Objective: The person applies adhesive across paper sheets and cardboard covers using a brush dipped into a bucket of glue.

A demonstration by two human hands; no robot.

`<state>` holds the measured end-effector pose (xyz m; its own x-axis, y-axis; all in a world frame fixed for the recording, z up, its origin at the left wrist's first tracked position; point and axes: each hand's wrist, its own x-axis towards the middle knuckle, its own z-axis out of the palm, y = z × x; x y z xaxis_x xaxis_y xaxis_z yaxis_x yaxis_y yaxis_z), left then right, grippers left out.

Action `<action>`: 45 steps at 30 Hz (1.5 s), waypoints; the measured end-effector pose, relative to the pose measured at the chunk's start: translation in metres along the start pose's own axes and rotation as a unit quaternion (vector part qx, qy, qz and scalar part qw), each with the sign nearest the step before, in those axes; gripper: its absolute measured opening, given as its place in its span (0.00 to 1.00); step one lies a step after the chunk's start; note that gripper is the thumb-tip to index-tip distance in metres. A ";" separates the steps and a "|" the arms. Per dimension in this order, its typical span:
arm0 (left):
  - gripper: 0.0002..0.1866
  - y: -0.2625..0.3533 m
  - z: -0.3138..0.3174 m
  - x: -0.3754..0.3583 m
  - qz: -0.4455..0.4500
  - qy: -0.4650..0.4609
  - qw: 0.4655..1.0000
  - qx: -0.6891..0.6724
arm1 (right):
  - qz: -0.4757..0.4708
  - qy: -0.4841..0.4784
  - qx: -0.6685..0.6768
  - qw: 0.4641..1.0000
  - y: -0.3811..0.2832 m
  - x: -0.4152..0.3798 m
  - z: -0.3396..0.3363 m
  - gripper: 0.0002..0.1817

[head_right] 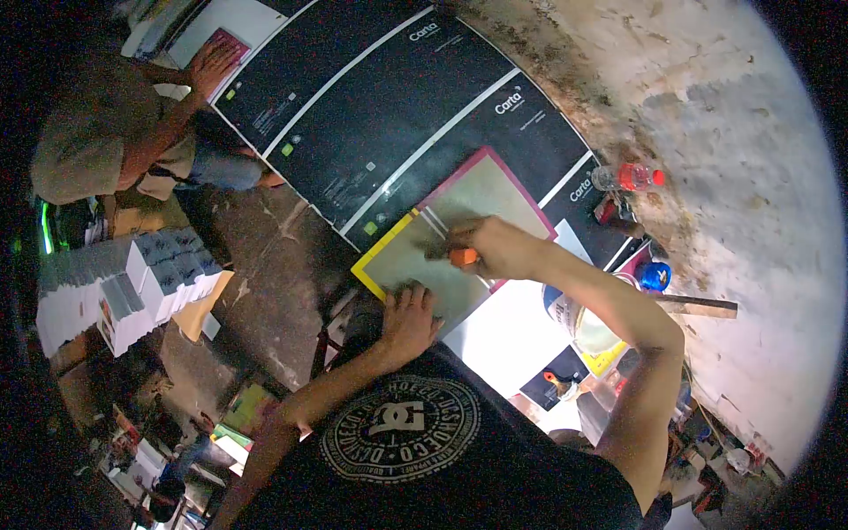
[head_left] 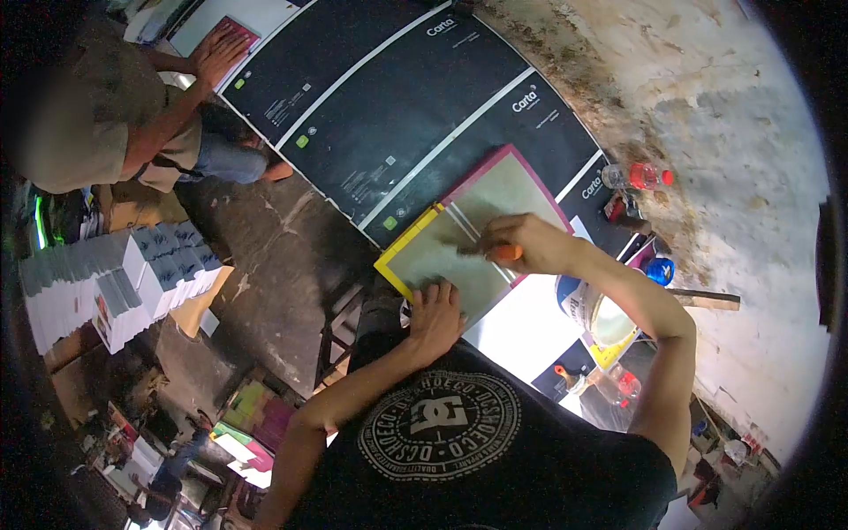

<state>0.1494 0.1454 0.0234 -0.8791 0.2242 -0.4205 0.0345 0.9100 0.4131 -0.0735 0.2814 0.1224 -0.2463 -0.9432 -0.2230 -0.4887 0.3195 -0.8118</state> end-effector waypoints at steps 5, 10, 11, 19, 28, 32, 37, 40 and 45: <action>0.33 0.001 -0.003 -0.001 -0.008 -0.047 0.999 -0.004 | -0.092 -0.018 -0.075 0.993 0.086 0.056 0.026 0.09; 0.34 -0.001 0.002 0.000 -0.006 -0.024 1.000 0.000 | -0.111 0.111 -0.194 0.968 0.076 0.091 -0.036 0.08; 0.34 -0.003 0.002 0.001 -0.008 -0.017 1.000 0.007 | -0.137 0.142 -0.218 0.956 0.071 0.094 -0.046 0.07; 0.32 -0.005 0.008 0.001 -0.011 0.003 1.000 -0.019 | -0.131 0.005 -0.150 0.980 0.065 0.051 0.029 0.04; 0.32 -0.005 0.003 0.000 -0.006 0.019 0.999 -0.031 | -0.059 0.151 -0.209 0.964 0.055 0.033 -0.062 0.05; 0.31 -0.004 0.000 0.005 -0.005 -0.002 1.000 -0.022 | -0.082 0.001 -0.055 0.995 0.063 0.005 -0.017 0.02; 0.31 -0.005 -0.005 0.004 -0.002 -0.037 0.999 -0.022 | 0.094 0.080 -0.207 0.970 0.153 -0.001 -0.059 0.08; 0.32 -0.004 0.001 0.001 0.006 -0.021 1.000 -0.005 | 0.058 0.226 -0.275 0.933 0.164 0.001 -0.107 0.06; 0.33 -0.004 -0.001 0.002 -0.004 -0.043 0.999 -0.001 | -0.030 0.179 -0.113 0.977 0.128 -0.009 -0.098 0.06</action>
<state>0.1468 0.1415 0.0220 -0.8357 0.2453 -0.4914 0.0260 0.9113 0.4108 -0.2164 0.3394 0.0734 -0.4689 -0.8813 0.0580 -0.6735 0.3143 -0.6690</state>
